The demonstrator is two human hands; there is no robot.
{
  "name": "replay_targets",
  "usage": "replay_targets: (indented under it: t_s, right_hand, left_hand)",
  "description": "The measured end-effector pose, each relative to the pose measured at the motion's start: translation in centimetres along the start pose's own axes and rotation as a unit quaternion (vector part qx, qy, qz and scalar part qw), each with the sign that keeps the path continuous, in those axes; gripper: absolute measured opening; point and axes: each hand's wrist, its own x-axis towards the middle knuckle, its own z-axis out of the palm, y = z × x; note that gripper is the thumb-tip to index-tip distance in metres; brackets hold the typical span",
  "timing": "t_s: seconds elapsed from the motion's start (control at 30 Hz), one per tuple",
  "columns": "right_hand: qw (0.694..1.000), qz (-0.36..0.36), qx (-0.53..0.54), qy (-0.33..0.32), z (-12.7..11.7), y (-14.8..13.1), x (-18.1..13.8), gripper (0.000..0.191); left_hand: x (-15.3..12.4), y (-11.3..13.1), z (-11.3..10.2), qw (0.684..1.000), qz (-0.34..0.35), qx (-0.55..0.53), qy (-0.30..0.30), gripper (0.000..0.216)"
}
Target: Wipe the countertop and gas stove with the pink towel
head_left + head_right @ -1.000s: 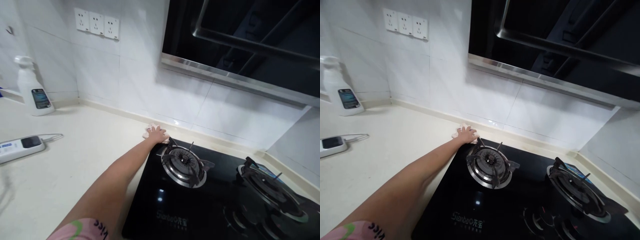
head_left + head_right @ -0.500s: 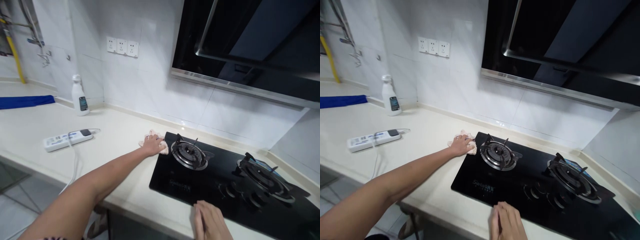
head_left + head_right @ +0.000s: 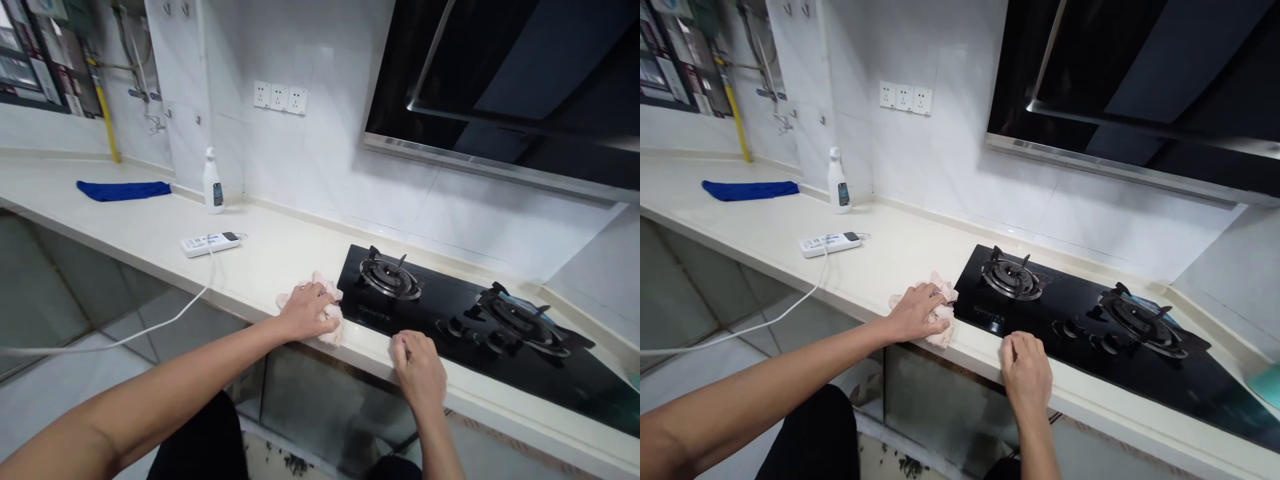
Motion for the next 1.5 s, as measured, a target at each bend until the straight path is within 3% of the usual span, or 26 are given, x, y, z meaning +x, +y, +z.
replay_targets:
  t_s: [0.2, 0.3, 0.43, 0.53, 0.63, 0.73, 0.83, 0.93, 1.17, 1.33, 1.4, 1.5]
  right_hand:
    - [0.998, 0.038, 0.044, -0.033, -0.5, -0.4, 0.2, 0.041]
    - [0.989, 0.078, 0.12, -0.023, -0.7, -0.5, 0.7, 0.042]
    - [0.966, 0.145, 0.208, 0.056, -0.8, 0.8, 1.2, 0.057]
    - [0.959, 0.194, 0.199, 0.063, -1.0, 2.8, 1.1, 0.068]
    - [0.96, 0.218, 0.169, 0.04, -1.2, 4.5, 0.7, 0.072]
    - [0.972, 0.177, 0.152, 0.019, -1.2, 5.1, 0.4, 0.072]
    - [0.981, 0.136, 0.14, 0.02, -1.2, 5.0, 0.1, 0.07]
    - [0.98, 0.143, 0.136, 0.031, -1.2, 4.8, -0.1, 0.066]
    - [0.98, 0.151, 0.131, 0.025, -1.3, 3.1, -0.1, 0.061]
    - [0.963, 0.207, 0.165, 0.043, -2.9, 1.7, -1.0, 0.06]
    - [0.951, 0.257, 0.172, 0.026, -3.8, 1.2, -2.4, 0.06]
    - [0.938, 0.269, 0.218, -0.02, -4.5, -0.4, -6.0, 0.052]
  left_hand:
    - [-3.2, 2.0, -0.2, 0.998, 0.05, -0.004, 0.028, 0.045]
    - [-4.0, 3.6, 0.5, 0.995, 0.083, -0.047, 0.033, 0.048]
    - [-3.0, 7.9, 2.5, 0.979, 0.182, -0.093, 0.023, 0.081]
    - [-1.1, 12.0, 4.5, 0.964, 0.255, -0.072, 0.02, 0.096]
    - [0.5, 14.6, 6.2, 0.958, 0.281, -0.043, 0.034, 0.082]
    - [0.6, 14.5, 7.1, 0.952, 0.296, -0.011, 0.075, 0.068]
    - [-0.4, 12.0, 6.5, 0.952, 0.295, 0.005, 0.083, 0.068]
    - [-2.1, 7.6, 4.7, 0.966, 0.249, -0.01, 0.061, 0.075]
    - [-7.8, -8.0, -0.9, 0.999, 0.009, -0.018, 0.028, 0.077]
    - [-10.9, -18.4, -5.1, 0.993, -0.091, 0.061, 0.048, 0.078]
    - [-11.8, -20.8, -6.6, 0.986, -0.134, 0.088, 0.05, 0.075]
    - [-12.5, -22.2, -7.9, 0.977, -0.17, 0.113, 0.059, 0.064]
